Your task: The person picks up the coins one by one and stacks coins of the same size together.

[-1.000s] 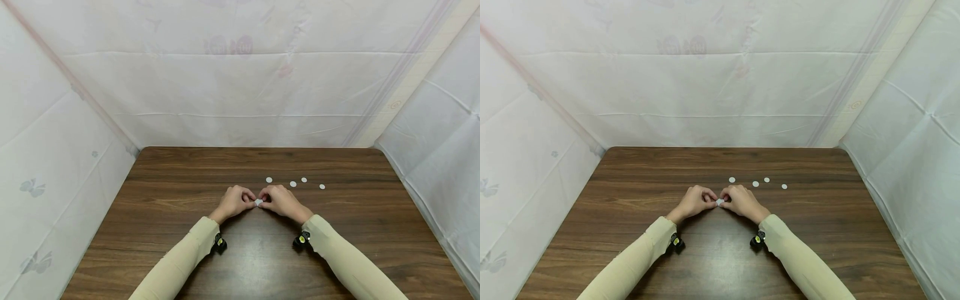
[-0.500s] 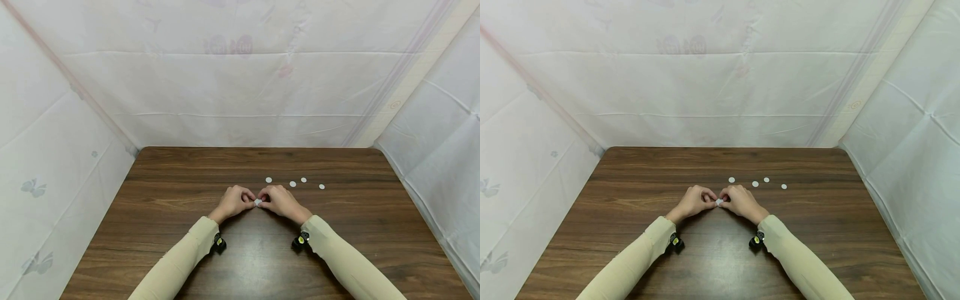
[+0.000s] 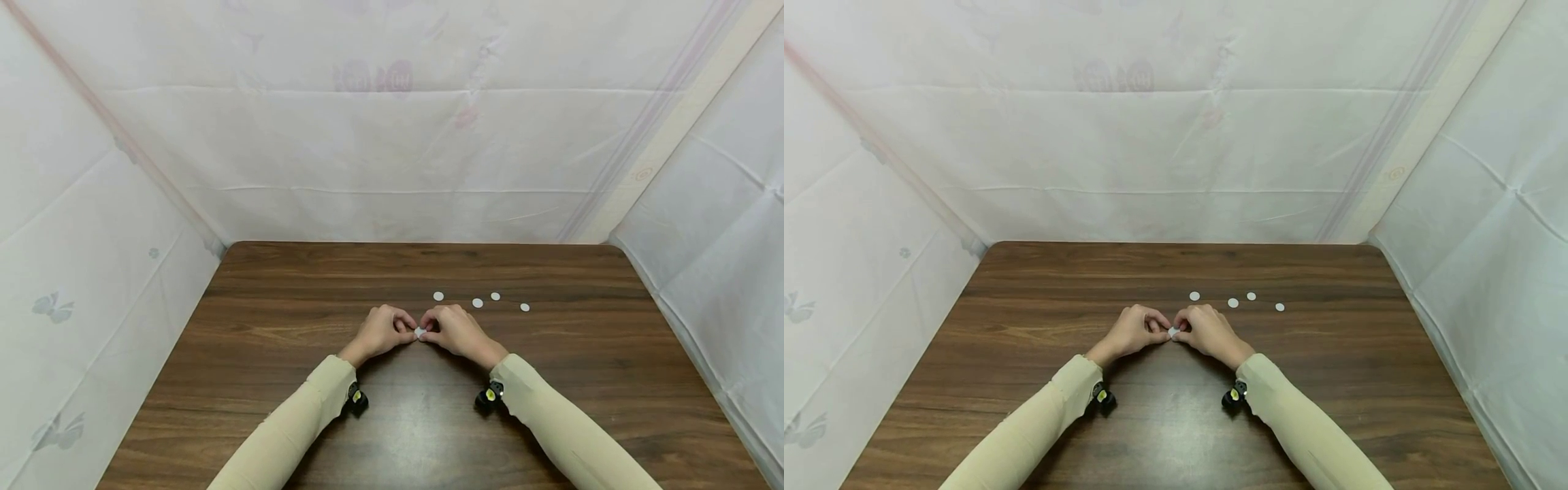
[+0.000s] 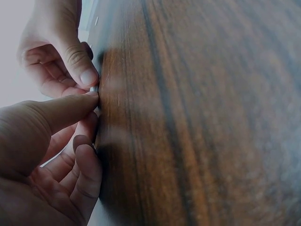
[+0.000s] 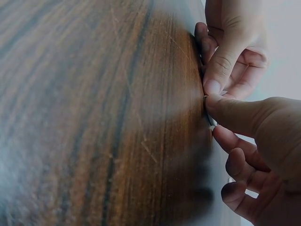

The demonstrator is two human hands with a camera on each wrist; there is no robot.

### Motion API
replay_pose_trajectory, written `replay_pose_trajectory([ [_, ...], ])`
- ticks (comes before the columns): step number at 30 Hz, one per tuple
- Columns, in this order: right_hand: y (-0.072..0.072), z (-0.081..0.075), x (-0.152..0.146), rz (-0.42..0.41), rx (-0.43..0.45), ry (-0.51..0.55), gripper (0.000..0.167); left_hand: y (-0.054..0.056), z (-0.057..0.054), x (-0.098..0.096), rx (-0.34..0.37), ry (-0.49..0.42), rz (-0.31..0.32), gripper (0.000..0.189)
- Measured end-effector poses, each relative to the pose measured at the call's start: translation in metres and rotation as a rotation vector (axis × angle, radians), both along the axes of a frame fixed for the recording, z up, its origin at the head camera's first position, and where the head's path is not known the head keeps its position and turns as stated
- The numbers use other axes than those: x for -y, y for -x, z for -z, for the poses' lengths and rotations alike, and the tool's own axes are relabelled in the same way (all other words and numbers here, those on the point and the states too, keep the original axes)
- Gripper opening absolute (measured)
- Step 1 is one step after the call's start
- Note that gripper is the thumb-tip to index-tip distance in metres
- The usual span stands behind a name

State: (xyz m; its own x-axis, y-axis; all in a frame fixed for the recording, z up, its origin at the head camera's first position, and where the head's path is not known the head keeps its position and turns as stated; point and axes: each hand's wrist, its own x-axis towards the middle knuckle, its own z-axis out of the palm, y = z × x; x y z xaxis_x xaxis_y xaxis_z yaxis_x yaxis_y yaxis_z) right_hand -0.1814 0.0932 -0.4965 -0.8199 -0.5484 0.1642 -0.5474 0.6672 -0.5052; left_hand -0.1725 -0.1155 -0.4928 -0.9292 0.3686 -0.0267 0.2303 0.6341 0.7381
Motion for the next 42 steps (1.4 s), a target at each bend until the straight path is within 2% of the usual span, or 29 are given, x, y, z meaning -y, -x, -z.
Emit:
replay_pose_trajectory([
  [16, 0.0028, 0.0009, 0.0008, 0.004, 0.002, 0.02, 0.013, 0.0039, 0.0001, 0.0005, -0.005, 0.012, -0.002, 0.008],
  [35, -0.0016, -0.0007, 0.0002, -0.022, -0.004, 0.059, 0.011, -0.0022, -0.0023, 0.0004, -0.005, 0.019, 0.0, 0.008],
  [42, -0.0017, 0.002, 0.0001, 0.005, 0.008, 0.041, 0.012, -0.0032, -0.0042, -0.001, 0.007, 0.008, 0.002, 0.008],
])
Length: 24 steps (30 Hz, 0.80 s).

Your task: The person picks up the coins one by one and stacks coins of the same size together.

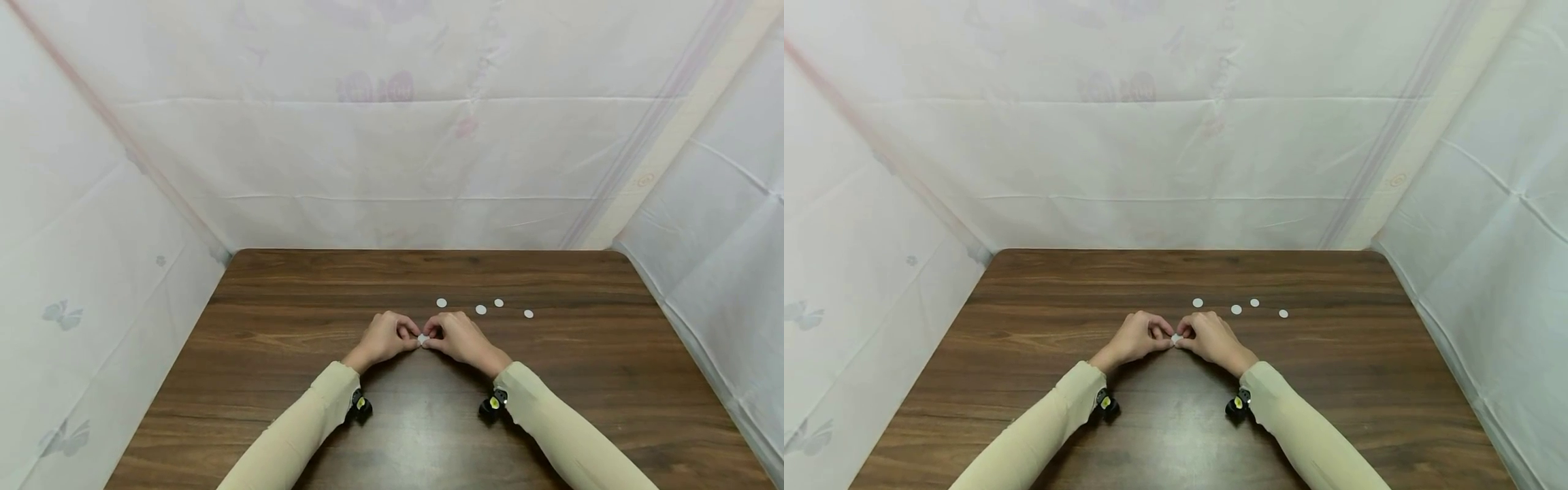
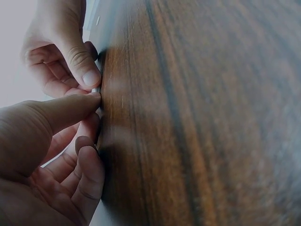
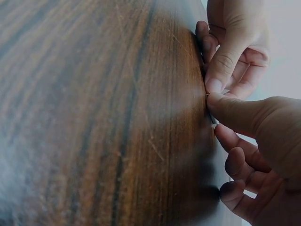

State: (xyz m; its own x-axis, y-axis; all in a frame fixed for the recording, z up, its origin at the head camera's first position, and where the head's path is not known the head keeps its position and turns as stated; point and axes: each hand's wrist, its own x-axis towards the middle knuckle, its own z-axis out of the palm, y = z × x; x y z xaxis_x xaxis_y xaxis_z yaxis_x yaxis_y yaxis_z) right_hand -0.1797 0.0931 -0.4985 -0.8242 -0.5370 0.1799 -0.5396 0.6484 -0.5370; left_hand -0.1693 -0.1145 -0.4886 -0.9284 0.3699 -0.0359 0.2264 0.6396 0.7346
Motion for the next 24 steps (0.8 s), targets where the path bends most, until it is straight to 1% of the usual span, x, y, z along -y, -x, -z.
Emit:
replay_pose_trajectory([
  [7, -0.0017, 0.0011, -0.0018, 0.004, -0.002, 0.007, 0.013, 0.0006, 0.0004, -0.0015, 0.007, -0.008, 0.001, 0.008],
  [14, -0.0008, 0.0005, -0.0017, 0.015, 0.004, 0.004, 0.012, 0.0008, 0.0002, -0.0013, -0.001, -0.003, 0.008, 0.009],
  [19, 0.0007, 0.0019, -0.0012, -0.002, -0.009, 0.01, 0.012, 0.0008, 0.0005, -0.0002, 0.005, 0.009, 0.0, 0.008],
  [24, 0.0006, 0.0021, -0.0013, -0.006, -0.003, 0.011, 0.011, 0.0002, 0.0003, 0.0006, 0.01, -0.004, 0.001, 0.008],
])
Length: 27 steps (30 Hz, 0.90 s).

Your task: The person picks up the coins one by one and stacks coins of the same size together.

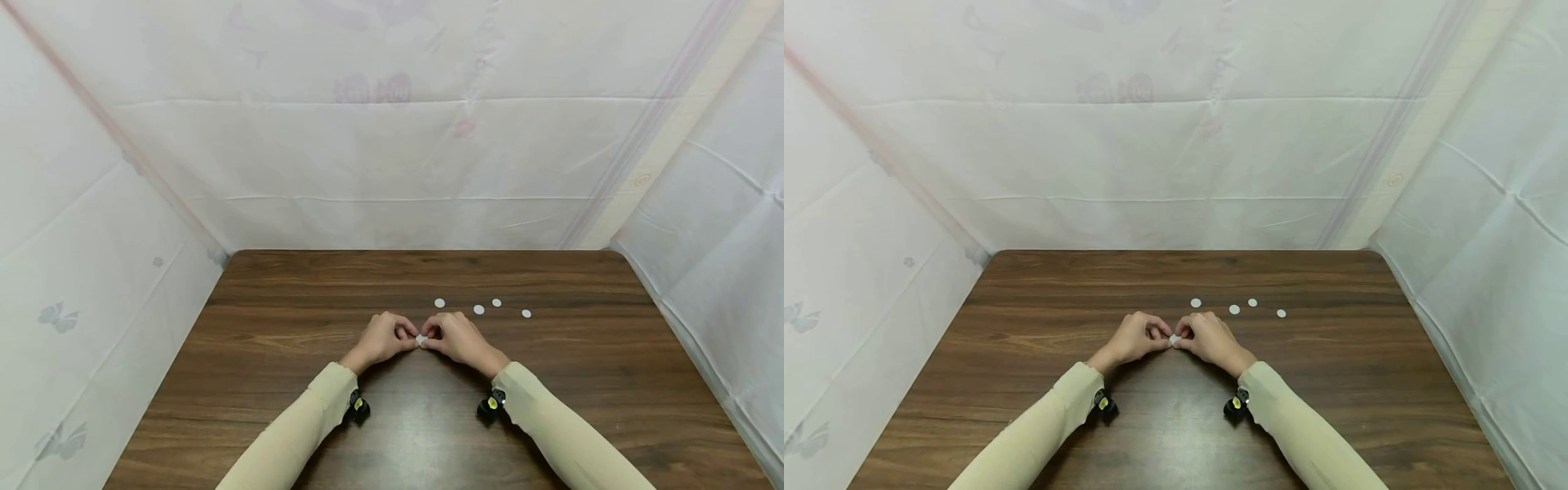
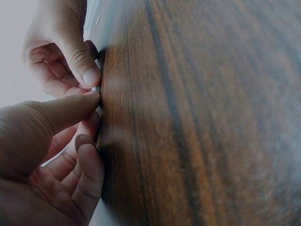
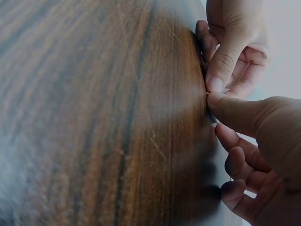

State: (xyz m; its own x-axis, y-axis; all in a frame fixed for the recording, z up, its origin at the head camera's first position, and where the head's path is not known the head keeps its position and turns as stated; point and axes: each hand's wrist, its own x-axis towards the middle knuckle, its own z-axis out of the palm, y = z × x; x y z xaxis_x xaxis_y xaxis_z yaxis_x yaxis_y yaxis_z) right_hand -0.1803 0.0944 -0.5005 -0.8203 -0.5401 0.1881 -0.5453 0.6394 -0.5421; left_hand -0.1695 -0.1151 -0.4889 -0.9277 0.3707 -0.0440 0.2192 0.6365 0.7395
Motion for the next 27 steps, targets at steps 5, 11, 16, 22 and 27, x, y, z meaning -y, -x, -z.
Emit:
replay_pose_trajectory([
  [5, 0.0, 0.0003, 0.0002, 0.002, -0.002, 0.002, 0.012, -0.0005, 0.0, 0.0005, -0.002, -0.006, 0.002, 0.007],
  [11, -0.0004, 0.0017, 0.0004, 0.004, 0.007, 0.0, 0.013, -0.0005, 0.0009, 0.0004, 0.007, -0.013, -0.001, 0.007],
  [16, 0.0002, 0.0025, -0.0005, -0.005, 0.002, 0.007, 0.013, -0.0009, 0.0004, -0.0002, 0.011, -0.004, -0.009, 0.007],
  [22, 0.0014, 0.0024, -0.0019, -0.03, 0.003, 0.028, 0.013, -0.0009, 0.0015, -0.0001, 0.003, -0.004, -0.007, 0.008],
  [27, 0.0033, -0.0006, -0.004, -0.052, 0.004, 0.036, 0.015, -0.0005, 0.0027, -0.0004, -0.002, -0.004, -0.009, 0.007],
])
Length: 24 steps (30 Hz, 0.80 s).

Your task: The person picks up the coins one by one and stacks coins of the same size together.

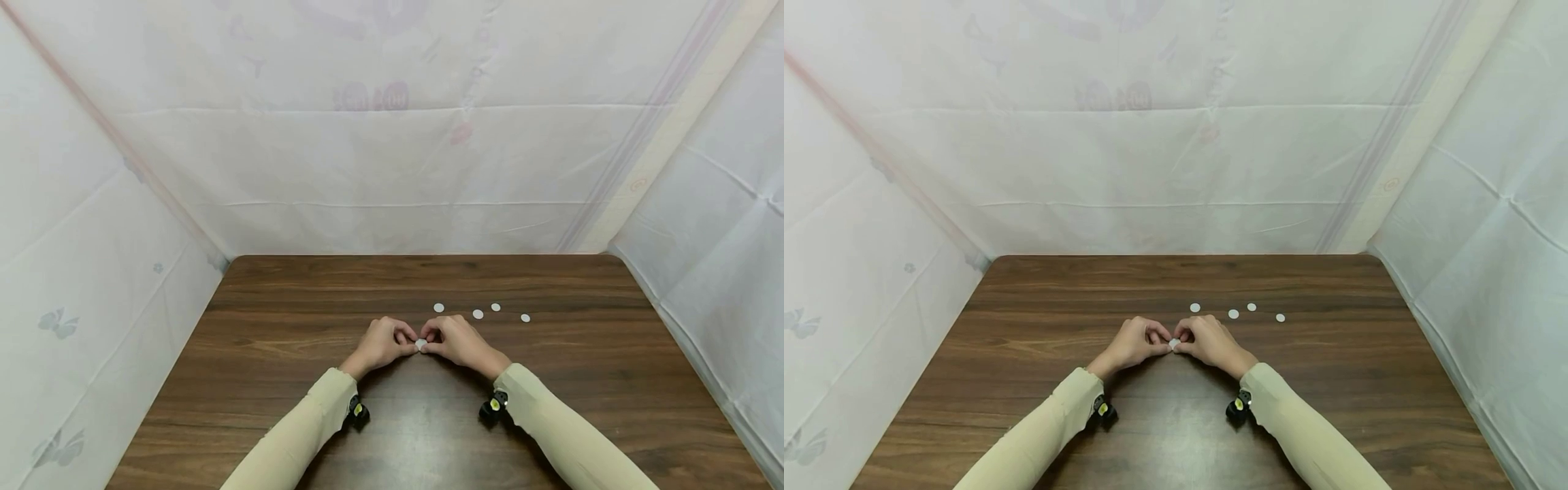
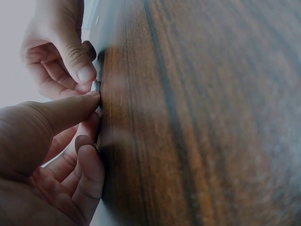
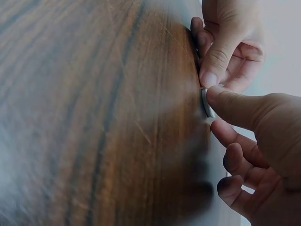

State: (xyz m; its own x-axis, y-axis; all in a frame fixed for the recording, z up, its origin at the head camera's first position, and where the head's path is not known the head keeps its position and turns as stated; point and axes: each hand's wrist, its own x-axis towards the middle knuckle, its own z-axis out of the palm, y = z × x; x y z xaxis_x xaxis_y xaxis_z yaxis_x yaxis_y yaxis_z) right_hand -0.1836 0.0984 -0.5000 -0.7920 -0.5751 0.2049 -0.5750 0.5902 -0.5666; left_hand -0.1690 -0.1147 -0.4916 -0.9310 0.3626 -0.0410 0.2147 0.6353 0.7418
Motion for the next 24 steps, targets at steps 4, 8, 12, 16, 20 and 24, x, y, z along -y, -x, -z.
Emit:
replay_pose_trajectory([
  [4, 0.002, -0.004, -0.003, -0.008, -0.007, -0.002, 0.016, -0.001, 0.0, 0.0, -0.002, -0.01, 0.0, 0.007],
  [8, 0.005, -0.008, -0.008, -0.014, -0.016, -0.008, 0.017, -0.002, -0.001, 0.0, 0.0, -0.022, -0.001, 0.007],
  [12, 0.01, -0.013, -0.015, -0.013, -0.04, -0.022, 0.019, -0.002, 0.0, 0.0, -0.004, -0.02, -0.007, 0.007],
  [16, 0.016, -0.019, -0.022, 0.017, -0.064, -0.047, 0.023, -0.002, 0.001, 0.0, -0.006, -0.022, -0.007, 0.007],
  [20, 0.021, -0.022, -0.026, 0.038, -0.073, -0.055, 0.026, -0.002, 0.001, 0.0, -0.006, -0.024, -0.003, 0.008],
  [24, 0.026, -0.024, -0.028, 0.041, -0.08, -0.054, 0.027, -0.002, 0.001, 0.0, -0.009, -0.02, -0.002, 0.008],
])
